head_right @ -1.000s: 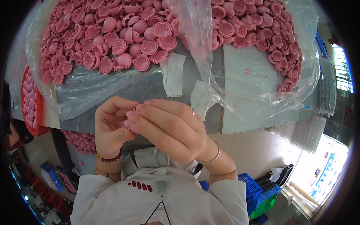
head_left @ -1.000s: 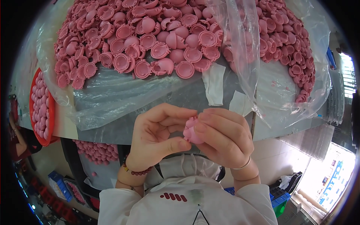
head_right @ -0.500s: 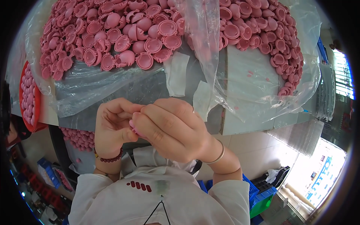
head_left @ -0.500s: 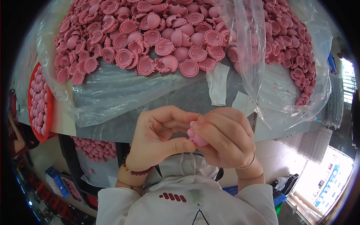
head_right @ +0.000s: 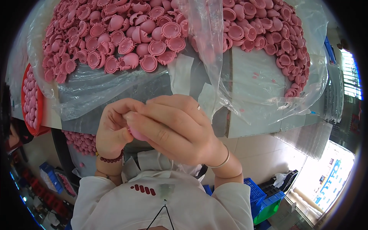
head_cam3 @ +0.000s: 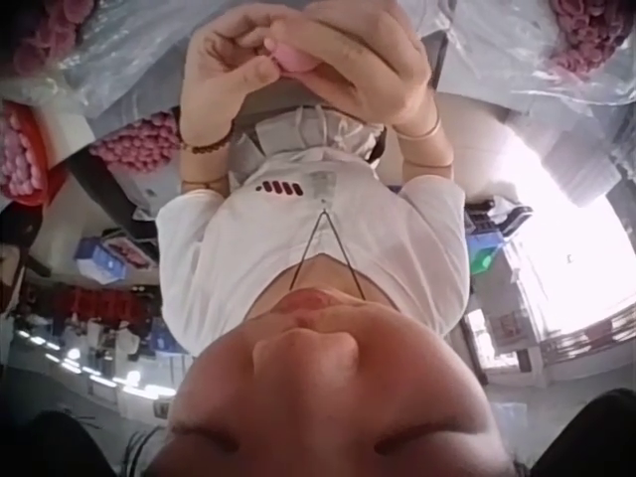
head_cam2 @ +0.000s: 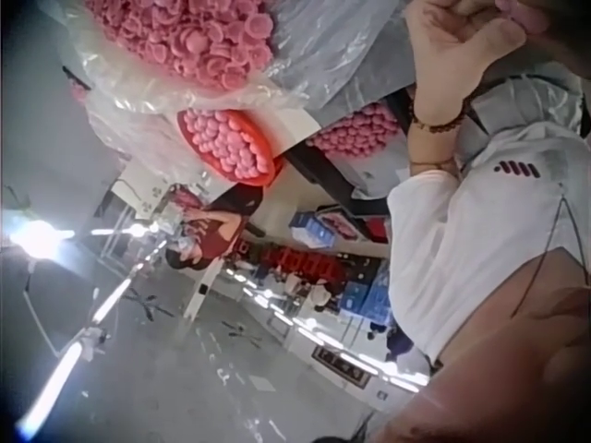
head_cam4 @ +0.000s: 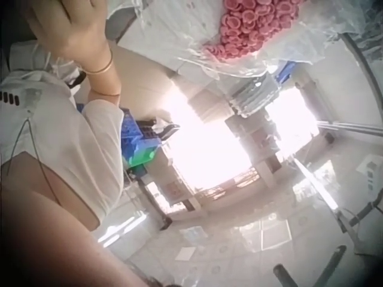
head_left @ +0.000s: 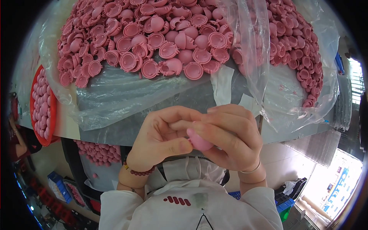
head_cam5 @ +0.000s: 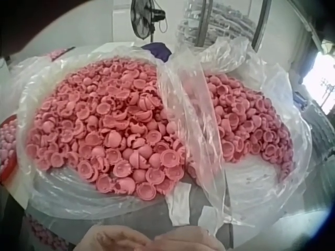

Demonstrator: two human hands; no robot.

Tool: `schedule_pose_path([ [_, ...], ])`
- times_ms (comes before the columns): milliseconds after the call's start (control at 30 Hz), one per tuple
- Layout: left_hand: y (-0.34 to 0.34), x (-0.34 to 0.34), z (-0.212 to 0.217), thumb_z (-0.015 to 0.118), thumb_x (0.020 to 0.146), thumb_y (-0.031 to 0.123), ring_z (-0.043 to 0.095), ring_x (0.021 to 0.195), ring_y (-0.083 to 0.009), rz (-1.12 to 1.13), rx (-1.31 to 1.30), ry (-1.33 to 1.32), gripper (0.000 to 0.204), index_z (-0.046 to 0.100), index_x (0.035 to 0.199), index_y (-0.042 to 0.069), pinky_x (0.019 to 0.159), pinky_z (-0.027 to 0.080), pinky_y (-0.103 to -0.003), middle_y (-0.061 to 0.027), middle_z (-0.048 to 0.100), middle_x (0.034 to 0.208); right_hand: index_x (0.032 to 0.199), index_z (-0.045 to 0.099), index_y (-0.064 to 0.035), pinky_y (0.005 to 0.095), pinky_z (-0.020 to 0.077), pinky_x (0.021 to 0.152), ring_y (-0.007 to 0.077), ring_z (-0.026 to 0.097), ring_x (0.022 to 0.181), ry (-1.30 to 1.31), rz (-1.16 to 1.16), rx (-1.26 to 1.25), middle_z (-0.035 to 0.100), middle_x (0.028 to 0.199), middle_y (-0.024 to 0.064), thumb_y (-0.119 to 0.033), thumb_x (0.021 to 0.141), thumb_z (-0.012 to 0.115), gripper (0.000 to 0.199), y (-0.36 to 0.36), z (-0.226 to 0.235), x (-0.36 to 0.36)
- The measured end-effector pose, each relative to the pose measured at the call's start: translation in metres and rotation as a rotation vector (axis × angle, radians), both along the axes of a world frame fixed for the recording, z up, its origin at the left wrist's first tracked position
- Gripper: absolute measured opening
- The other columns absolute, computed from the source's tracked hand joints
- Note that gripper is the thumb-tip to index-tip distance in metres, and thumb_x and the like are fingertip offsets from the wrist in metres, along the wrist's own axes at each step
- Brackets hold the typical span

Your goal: Applying glue to small pink plastic caps and assembling them at a factory workstation.

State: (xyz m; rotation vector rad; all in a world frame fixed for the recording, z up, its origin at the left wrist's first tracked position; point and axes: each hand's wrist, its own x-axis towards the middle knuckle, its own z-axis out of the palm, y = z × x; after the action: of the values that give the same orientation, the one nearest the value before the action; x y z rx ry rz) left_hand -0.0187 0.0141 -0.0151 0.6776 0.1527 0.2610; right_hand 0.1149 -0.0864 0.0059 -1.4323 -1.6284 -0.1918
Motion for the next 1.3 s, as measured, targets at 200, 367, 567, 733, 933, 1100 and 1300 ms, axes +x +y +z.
schedule_pose_path([
  [200,-0.001,-0.01,0.0,0.06,0.078,0.016,0.053,0.095,-0.0138,-0.186,-0.242,-0.082,0.048,0.04,0.116,-0.006,0.082,0.041,-0.023,-0.0113,0.055,0.105,0.085,0.058,-0.0041,0.0326,0.0481,0.063,0.0243,0.057,0.074,0.205,0.217,0.026,0.057,0.084,0.0071,-0.019,0.065,0.071,0.028,0.004,-0.005,-0.005],
  [367,-0.004,-0.007,0.0,0.06,0.078,0.021,0.048,0.103,-0.0161,-0.167,-0.191,-0.027,0.054,0.037,0.118,-0.006,0.087,0.037,-0.026,-0.0112,0.051,0.111,0.083,0.058,-0.0025,0.0322,0.0477,0.062,0.0244,0.057,0.073,0.345,0.198,0.015,0.058,0.082,0.0077,-0.031,0.063,0.072,0.038,0.002,0.002,-0.007],
  [567,-0.006,-0.002,-0.002,0.064,0.075,0.024,0.043,0.11,-0.0186,-0.135,-0.028,-0.02,0.059,0.036,0.117,-0.005,0.091,0.033,-0.03,-0.0108,0.047,0.114,0.083,0.059,-0.0033,0.0357,0.045,0.07,0.0213,0.057,0.075,0.414,0.144,-0.085,0.058,0.081,0.0053,-0.034,0.056,0.075,0.044,-0.01,0.004,-0.005],
  [733,-0.01,0.002,0.001,0.068,0.071,0.022,0.044,0.108,-0.0193,-0.11,-0.006,-0.009,0.062,0.037,0.117,-0.004,0.09,0.033,-0.031,-0.0098,0.045,0.113,0.078,0.059,-0.0047,0.0417,0.0437,0.077,0.0201,0.058,0.071,0.278,0.091,-0.118,0.055,0.071,0.0034,-0.043,0.059,0.072,0.045,-0.013,0.006,-0.003],
  [933,-0.009,0.0,-0.005,0.071,0.063,0.007,0.048,0.099,-0.0171,0.0,0.248,-0.051,0.059,0.041,0.113,-0.002,0.088,0.036,-0.03,-0.0083,0.048,0.106,0.08,0.062,-0.0085,0.0384,0.0465,0.072,0.0192,0.054,0.069,0.078,-0.13,-0.202,0.052,0.069,0.0014,-0.031,0.057,0.074,0.035,-0.021,0.017,-0.009],
  [1100,-0.008,-0.001,0.0,0.064,0.068,0.004,0.049,0.096,-0.0164,-0.053,0.301,0.007,0.049,0.042,0.111,-0.003,0.086,0.037,-0.03,-0.0096,0.05,0.103,0.086,0.064,-0.0115,0.0298,0.044,0.059,0.0182,0.047,0.065,0.032,-0.089,-0.203,0.045,0.072,-0.0006,-0.027,0.053,0.075,0.038,-0.023,0.013,-0.008],
  [1300,-0.004,0.0,0.009,0.05,0.078,0.005,0.049,0.098,-0.0165,-0.204,0.075,-0.03,0.036,0.042,0.111,-0.006,0.086,0.036,-0.028,-0.0114,0.051,0.104,0.088,0.058,-0.0108,0.0279,0.0393,0.054,0.0171,0.044,0.067,0.187,-0.086,-0.109,0.05,0.077,-0.0008,-0.031,0.052,0.077,0.046,-0.018,0.008,-0.012],
])
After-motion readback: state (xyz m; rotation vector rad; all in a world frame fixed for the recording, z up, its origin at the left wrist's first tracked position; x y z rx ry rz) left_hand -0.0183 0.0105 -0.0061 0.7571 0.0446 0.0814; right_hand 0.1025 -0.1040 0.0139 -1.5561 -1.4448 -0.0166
